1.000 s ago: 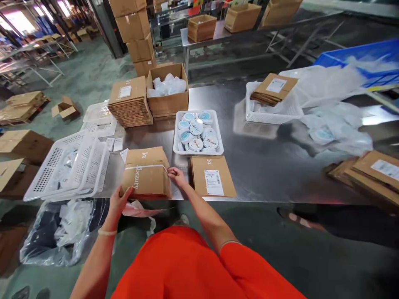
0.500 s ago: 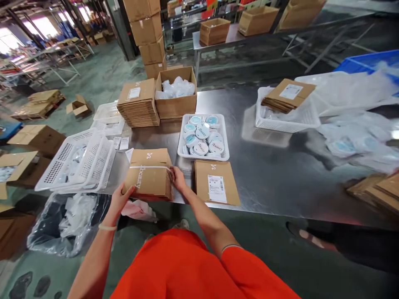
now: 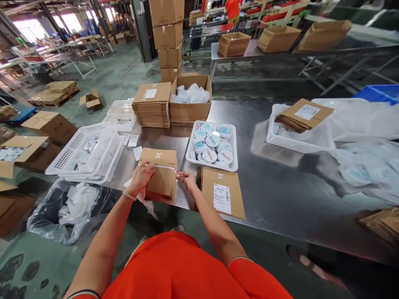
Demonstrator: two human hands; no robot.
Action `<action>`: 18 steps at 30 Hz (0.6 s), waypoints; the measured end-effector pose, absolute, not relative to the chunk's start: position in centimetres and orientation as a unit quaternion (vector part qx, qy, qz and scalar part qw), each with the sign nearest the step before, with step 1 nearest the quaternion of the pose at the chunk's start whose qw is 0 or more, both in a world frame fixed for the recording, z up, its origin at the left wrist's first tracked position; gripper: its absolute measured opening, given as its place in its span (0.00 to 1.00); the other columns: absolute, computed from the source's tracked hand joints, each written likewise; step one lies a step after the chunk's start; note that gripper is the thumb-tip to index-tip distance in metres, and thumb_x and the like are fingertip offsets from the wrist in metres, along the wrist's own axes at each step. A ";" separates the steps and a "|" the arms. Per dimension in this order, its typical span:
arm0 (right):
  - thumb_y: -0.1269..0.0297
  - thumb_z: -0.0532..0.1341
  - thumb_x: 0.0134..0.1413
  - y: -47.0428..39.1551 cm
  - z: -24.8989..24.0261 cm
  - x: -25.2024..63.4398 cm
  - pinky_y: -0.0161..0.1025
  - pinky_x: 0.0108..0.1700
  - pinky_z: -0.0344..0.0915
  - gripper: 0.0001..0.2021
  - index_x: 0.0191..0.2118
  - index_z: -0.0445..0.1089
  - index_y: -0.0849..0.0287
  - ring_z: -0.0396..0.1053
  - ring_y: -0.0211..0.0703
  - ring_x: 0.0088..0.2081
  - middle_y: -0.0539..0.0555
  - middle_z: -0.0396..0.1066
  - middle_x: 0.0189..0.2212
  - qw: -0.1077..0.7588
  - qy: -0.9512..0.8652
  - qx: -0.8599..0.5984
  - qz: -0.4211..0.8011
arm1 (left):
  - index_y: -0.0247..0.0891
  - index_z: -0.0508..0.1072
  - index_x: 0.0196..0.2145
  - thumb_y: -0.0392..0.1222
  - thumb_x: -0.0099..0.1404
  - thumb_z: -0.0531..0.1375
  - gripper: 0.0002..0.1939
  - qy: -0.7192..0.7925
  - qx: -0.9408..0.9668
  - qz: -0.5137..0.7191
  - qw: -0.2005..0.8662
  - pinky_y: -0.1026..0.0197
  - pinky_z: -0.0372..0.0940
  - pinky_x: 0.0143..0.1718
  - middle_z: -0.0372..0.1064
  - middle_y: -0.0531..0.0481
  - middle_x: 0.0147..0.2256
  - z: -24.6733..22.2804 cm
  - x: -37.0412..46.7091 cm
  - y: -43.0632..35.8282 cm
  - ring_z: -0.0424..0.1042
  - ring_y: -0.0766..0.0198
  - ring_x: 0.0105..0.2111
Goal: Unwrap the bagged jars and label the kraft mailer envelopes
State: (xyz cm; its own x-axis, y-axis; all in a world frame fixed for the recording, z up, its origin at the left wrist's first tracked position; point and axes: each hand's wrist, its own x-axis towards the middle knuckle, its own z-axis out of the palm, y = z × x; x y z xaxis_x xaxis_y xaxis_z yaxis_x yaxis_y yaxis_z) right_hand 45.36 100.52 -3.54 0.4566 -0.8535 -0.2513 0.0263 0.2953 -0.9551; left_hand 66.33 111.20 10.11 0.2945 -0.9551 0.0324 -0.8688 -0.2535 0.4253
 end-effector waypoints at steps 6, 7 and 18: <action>0.63 0.72 0.41 99.0 -0.9 44.0 0.36 0.27 0.64 0.10 0.29 0.71 0.57 0.64 0.37 0.22 0.48 0.66 0.19 0.736 0.425 -0.422 -0.316 | 0.41 0.82 0.56 0.39 0.72 0.58 0.19 -0.564 0.795 -0.100 0.200 0.57 0.69 0.46 0.74 0.40 0.54 7.9 65.8 111.2 0.76 0.54 0.43; 0.63 0.72 0.41 98.2 -0.1 43.5 0.35 0.26 0.64 0.11 0.30 0.71 0.56 0.63 0.37 0.22 0.47 0.66 0.19 0.736 0.424 -0.415 -0.328 | 0.42 0.82 0.56 0.39 0.73 0.58 0.18 -0.562 0.798 -0.099 0.193 0.57 0.68 0.44 0.74 0.41 0.54 8.0 65.6 111.3 0.76 0.54 0.42; 0.52 0.73 0.47 98.9 8.4 44.7 0.40 0.41 0.73 0.21 0.46 0.74 0.53 0.74 0.43 0.37 0.50 0.77 0.34 0.547 0.400 -0.531 -0.510 | 0.35 0.77 0.26 0.35 0.69 0.60 0.13 -0.475 0.839 -0.079 0.254 0.60 0.56 0.36 0.72 0.45 0.35 12.6 70.3 112.5 0.68 0.61 0.34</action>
State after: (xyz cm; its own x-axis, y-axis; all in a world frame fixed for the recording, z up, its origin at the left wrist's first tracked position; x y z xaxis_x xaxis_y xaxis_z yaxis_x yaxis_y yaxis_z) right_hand 44.70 98.93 8.44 0.1604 -0.9816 0.1037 0.1330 -0.0826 -0.9877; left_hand 70.31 112.47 12.60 0.5372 -0.8364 0.1092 -0.7562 -0.4202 0.5017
